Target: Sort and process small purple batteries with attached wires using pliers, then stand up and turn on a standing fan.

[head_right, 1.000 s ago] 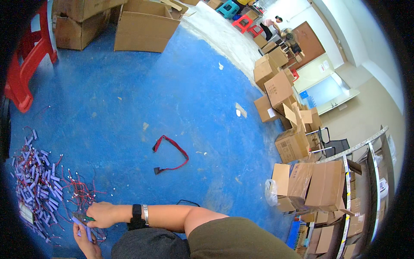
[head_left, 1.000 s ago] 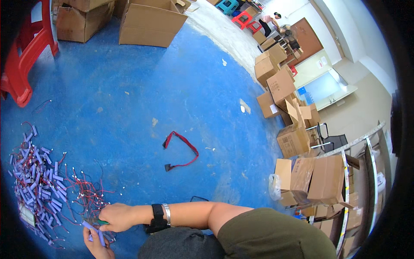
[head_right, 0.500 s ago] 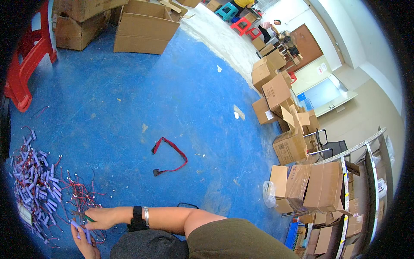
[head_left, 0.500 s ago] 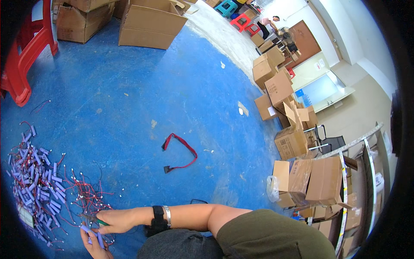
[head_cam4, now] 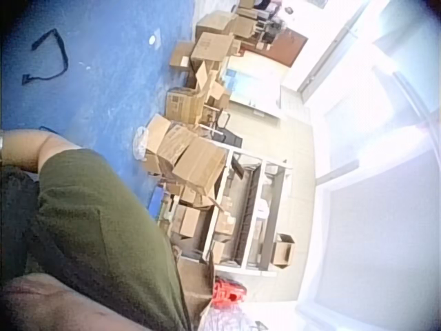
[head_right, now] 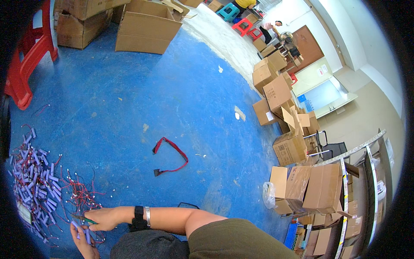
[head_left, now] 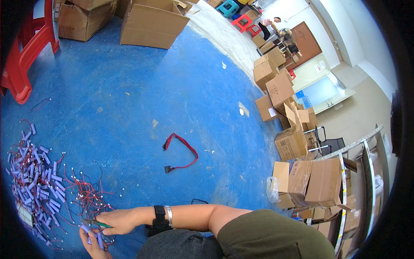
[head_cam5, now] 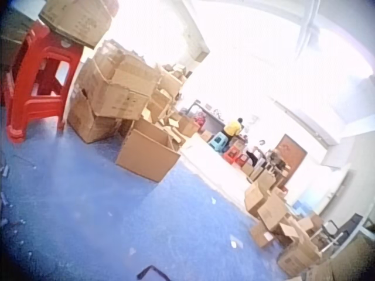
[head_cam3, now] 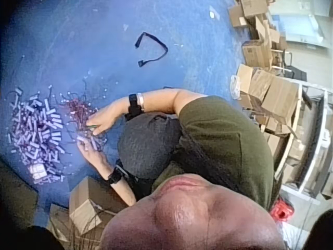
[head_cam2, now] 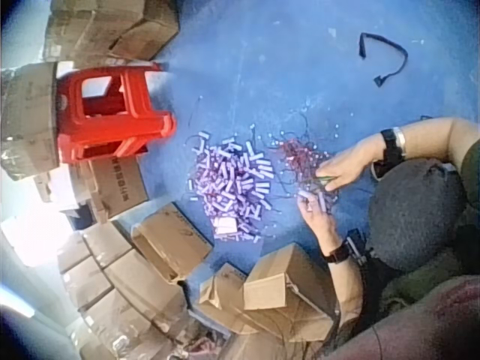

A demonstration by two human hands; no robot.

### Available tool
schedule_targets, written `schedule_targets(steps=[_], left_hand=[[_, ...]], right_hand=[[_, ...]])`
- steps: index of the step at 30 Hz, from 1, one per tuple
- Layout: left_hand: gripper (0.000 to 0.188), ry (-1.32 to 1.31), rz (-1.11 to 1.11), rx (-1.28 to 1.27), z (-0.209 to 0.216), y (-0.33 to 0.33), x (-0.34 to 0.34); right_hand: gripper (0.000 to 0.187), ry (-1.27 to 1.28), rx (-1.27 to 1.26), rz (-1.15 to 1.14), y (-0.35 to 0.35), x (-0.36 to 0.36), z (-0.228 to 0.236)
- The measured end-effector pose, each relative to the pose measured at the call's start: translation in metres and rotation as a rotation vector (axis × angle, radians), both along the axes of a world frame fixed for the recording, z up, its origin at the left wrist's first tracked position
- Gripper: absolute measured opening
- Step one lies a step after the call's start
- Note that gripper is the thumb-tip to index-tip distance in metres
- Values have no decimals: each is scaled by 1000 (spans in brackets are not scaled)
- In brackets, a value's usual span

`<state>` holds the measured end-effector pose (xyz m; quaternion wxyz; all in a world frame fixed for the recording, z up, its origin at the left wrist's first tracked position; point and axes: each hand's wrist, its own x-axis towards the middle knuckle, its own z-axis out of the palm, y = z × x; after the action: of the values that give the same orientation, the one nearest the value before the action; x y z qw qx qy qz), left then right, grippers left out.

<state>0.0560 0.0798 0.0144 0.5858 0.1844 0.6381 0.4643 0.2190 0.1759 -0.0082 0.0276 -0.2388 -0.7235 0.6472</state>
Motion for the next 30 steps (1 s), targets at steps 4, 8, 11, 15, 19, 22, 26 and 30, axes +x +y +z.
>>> schedule_targets(steps=[4, 8, 11, 15, 19, 22, 26, 30], left_hand=[[53, -17, -5, 17, 2, 2, 4], [60, -4, -8, 82, 4, 0, 3], [65, 9, 20, 69, 8, 1, 4], [63, -8, -22, 86, 6, -1, 1], [62, -33, -37, 71, 6, -1, 4], [61, 27, -33, 70, 16, 3, 12], [55, 77, -15, -28, 10, 1, 9], [43, 156, -79, 72, -6, -5, -8]], right_hand=[[33, -44, 52, 34, 3, 6, 10], [34, -57, 13, 3, 3, 3, 5], [34, -76, -20, 33, 5, 4, 6], [36, -52, -25, 48, 2, 2, 1], [37, -61, -41, 45, 1, 4, 0], [37, -59, -81, 34, 2, 8, 1], [37, -2, -94, 57, 0, 5, -8], [35, 129, -27, -17, -6, -3, -21]])
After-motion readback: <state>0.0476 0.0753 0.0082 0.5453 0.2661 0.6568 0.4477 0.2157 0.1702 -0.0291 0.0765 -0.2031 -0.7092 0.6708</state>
